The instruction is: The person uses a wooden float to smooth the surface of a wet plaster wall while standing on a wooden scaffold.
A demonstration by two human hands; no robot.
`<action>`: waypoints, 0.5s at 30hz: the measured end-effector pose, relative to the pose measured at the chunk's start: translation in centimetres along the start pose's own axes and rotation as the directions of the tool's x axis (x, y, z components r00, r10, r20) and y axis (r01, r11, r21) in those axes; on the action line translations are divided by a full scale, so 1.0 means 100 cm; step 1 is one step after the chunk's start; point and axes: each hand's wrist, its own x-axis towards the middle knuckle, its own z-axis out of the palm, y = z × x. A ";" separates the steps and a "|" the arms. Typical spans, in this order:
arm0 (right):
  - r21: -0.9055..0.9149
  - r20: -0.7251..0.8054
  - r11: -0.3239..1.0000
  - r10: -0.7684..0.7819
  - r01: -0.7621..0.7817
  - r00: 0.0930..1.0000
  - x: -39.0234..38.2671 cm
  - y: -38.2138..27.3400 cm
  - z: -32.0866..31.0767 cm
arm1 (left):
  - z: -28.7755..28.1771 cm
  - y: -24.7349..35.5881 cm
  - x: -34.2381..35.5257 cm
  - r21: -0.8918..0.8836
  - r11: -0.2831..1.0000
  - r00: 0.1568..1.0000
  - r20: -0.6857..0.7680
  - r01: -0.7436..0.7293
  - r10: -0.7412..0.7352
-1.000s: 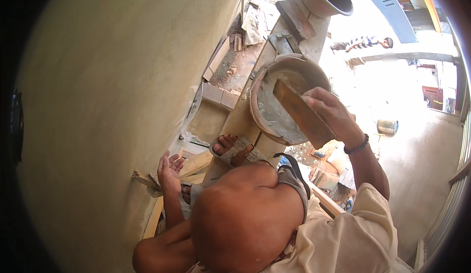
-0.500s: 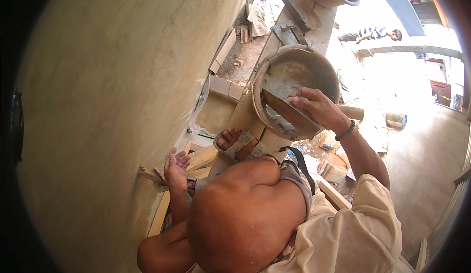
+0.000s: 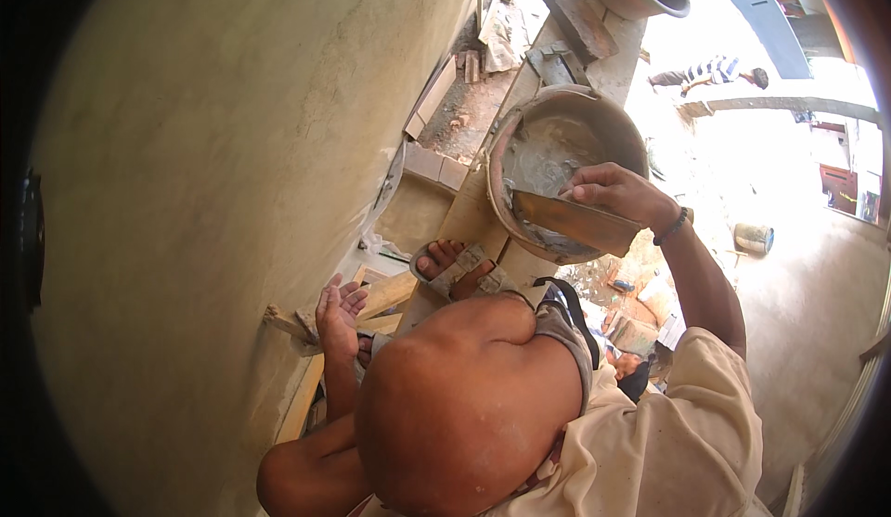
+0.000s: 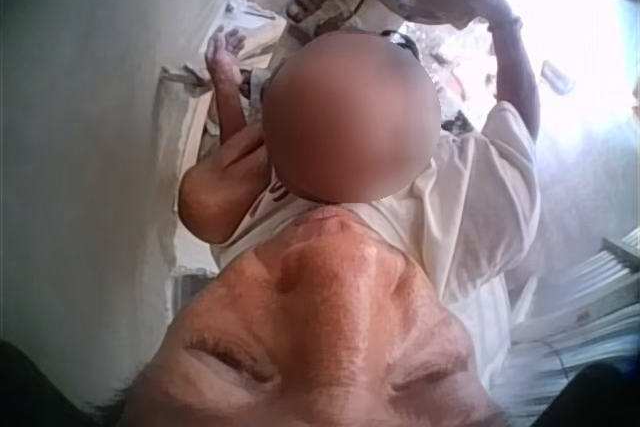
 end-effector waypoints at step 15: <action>0.732 -0.179 0.629 -0.195 0.263 0.964 0.011 0.035 0.006 | 0.008 -0.006 0.003 0.058 0.998 1.000 0.022 -0.017 0.016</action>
